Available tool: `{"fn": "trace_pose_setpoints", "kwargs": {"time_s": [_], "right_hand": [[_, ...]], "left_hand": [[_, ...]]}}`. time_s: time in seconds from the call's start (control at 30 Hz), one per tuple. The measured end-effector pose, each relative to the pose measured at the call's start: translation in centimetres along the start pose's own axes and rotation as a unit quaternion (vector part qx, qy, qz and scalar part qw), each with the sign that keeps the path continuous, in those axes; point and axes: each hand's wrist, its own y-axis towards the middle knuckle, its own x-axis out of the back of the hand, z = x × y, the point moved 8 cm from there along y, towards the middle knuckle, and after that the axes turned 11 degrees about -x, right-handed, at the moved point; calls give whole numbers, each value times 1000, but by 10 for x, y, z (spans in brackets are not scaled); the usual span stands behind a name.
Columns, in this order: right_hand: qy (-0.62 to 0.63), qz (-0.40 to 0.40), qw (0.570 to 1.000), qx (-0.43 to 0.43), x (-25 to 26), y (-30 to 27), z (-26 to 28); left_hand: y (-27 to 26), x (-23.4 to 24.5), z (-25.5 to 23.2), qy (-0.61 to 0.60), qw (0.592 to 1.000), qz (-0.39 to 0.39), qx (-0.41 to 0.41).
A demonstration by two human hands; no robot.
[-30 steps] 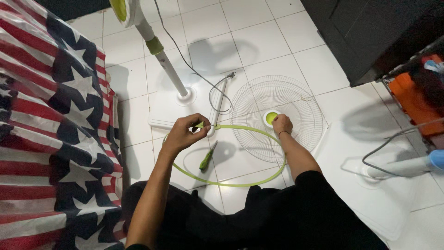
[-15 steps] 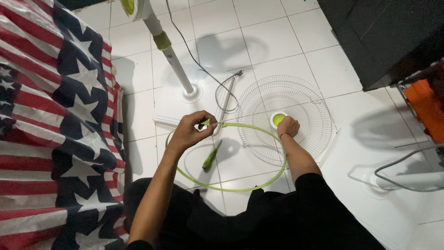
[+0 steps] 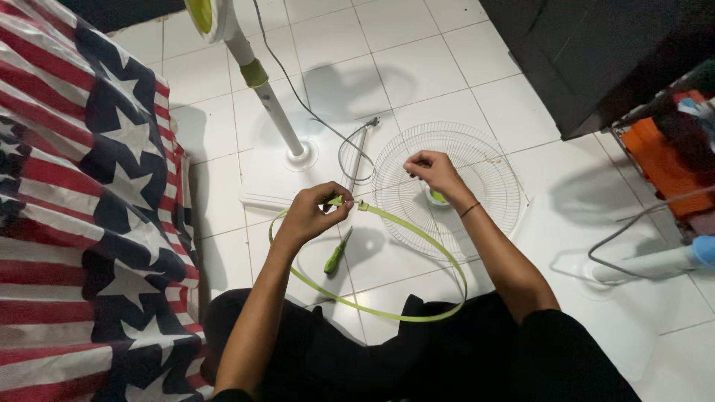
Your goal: The person assembles a standing electric fan by attaching the fan blades to the motor hub and securing them with a central nut. They then handle a green plastic ring component, using a screwdriver to adjust a small fastener on it.
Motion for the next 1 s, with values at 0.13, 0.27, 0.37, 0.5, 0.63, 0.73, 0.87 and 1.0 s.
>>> {"fn": "trace_pose_setpoints", "kwargs": {"time_s": [0.13, 0.27, 0.37, 0.5, 0.63, 0.73, 0.87, 1.0], "right_hand": [[62, 64, 996, 30, -31, -64, 83], [131, 100, 985, 49, -52, -116, 130], [131, 78, 988, 30, -62, -137, 143], [107, 76, 990, 50, -72, -160, 159], [76, 67, 995, 26, -81, -179, 164], [87, 59, 994, 12, -87, -189, 162], [113, 55, 989, 75, -96, -191, 167], [106, 30, 989, 94, -94, -195, 162]], "left_hand": [[-5, 0, -8, 5, 1000, 3, -9], [-11, -1, -20, -8, 1000, 1, -26], [-18, -2, -30, -9, 999, -7, -42], [-22, -4, -43, -30, 997, -12, -66], [-28, -2, -53, -16, 997, -24, -76], [-34, 0, -57, -24, 997, -28, -73], [-40, 1, -65, -42, 995, -31, -89], [-48, 3, -69, -43, 994, -17, -97]]}}
